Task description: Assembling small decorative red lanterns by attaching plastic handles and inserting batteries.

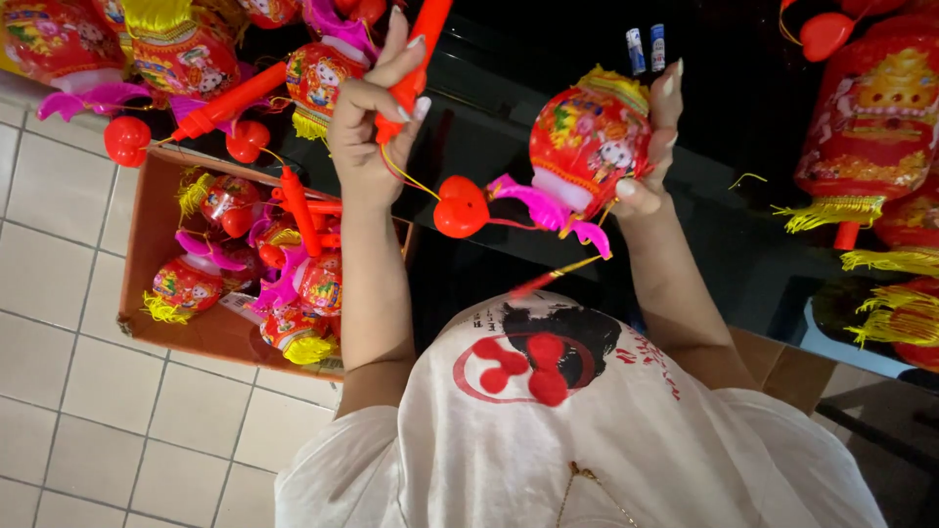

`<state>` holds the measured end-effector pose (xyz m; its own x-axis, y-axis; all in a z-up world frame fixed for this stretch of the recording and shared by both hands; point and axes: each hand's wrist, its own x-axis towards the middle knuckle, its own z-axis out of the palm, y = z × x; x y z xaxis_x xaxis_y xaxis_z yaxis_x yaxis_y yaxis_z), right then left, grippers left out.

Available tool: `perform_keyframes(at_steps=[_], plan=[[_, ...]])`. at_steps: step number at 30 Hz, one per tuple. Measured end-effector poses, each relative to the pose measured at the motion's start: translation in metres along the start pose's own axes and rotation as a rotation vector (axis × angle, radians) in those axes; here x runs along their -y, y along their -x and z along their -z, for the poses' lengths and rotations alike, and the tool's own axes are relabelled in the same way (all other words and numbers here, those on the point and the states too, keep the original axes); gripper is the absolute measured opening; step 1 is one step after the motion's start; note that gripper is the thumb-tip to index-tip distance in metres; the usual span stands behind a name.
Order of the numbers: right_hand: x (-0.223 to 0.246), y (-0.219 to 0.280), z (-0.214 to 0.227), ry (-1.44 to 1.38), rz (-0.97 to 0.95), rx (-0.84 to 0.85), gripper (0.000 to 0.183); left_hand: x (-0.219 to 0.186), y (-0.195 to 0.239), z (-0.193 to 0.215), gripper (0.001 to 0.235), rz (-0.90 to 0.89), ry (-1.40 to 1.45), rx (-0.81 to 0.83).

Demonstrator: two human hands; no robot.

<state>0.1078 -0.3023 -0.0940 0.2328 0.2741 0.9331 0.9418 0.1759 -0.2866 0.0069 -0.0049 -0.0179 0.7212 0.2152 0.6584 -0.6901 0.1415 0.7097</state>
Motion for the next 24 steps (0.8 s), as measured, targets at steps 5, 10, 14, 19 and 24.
perform_keyframes(at_steps=[5, 10, 14, 19, 24], plan=[[0.021, -0.011, -0.017, -0.320, -0.210, -0.023, 0.069, 0.012, 0.003, -0.012, 0.018, 0.068, 0.084, 0.029], [0.021, 0.002, -0.021, -0.599, -0.462, -0.136, 0.064, 0.016, 0.010, -0.019, 0.030, 0.204, 0.091, 0.109], [0.014, 0.040, -0.019, -0.777, -0.808, -0.253, 0.063, 0.028, 0.018, -0.022, 0.035, 0.443, 0.225, 0.013], [-0.004, 0.060, -0.050, -0.883, -1.268, -0.581, 0.056, 0.046, 0.028, -0.042, 0.030, 0.654, 0.740, -0.156], [-0.008, 0.039, -0.072, -0.591, -1.481, -0.375, 0.053, 0.042, 0.010, -0.108, 0.038, 0.827, 0.950, -0.117]])
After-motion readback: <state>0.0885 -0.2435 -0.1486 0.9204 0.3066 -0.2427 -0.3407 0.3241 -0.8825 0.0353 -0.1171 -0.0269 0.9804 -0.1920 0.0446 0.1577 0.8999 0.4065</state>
